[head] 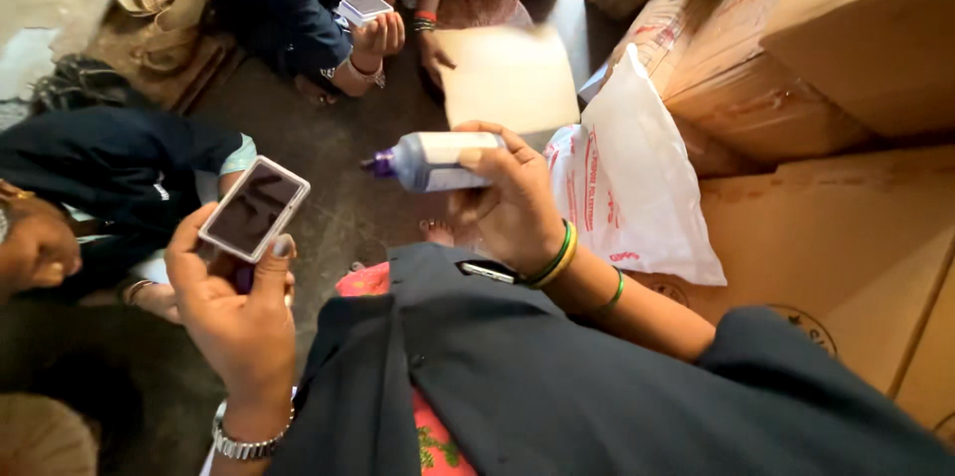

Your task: The person sits on the floor and squeezes ink from a bottle onto the pad of each rubber stamp, working on stamps held in the lap and later on a row of stamps laid on a cardboard sheet, refilling each pad in turn.

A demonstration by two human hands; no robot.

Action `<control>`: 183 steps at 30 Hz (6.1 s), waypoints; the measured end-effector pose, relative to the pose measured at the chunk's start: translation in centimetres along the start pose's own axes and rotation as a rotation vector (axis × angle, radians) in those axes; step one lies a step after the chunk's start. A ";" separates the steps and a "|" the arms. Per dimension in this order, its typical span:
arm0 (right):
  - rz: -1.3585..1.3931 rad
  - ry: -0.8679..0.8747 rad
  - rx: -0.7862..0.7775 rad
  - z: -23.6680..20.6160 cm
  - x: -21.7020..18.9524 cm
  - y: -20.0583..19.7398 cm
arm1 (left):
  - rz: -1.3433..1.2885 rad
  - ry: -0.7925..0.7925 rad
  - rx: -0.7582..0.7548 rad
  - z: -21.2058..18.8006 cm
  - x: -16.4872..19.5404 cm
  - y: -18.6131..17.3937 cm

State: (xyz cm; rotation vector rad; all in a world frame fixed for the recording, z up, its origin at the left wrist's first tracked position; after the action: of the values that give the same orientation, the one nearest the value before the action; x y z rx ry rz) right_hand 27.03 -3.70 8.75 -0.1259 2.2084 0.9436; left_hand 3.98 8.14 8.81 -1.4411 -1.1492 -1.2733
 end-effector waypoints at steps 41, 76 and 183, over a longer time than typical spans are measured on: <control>0.135 -0.224 0.366 -3.4 -6.4 -8.2 | -0.166 -0.059 -0.074 4.7 -5.6 -5.0; 0.364 -0.269 0.445 2.9 -31.4 -33.3 | -0.012 0.032 -0.321 -0.4 -4.1 37.5; 0.613 -1.071 0.556 -6.5 -42.9 -39.5 | 0.098 0.991 -1.283 -12.4 7.6 77.5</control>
State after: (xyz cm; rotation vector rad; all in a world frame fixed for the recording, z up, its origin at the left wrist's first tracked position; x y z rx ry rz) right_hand 68.55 -44.42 16.47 1.1042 1.3772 0.4414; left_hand 77.98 -18.35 15.09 -1.2384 0.5436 -2.3939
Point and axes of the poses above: each hand's wrist, its own z-axis towards the middle knuckle, its own y-axis out of the palm, x = y × z, the point moved 1 cm from there along z, towards the middle knuckle, and after that the axes turned 10 degrees about x, right-handed, at the moved point
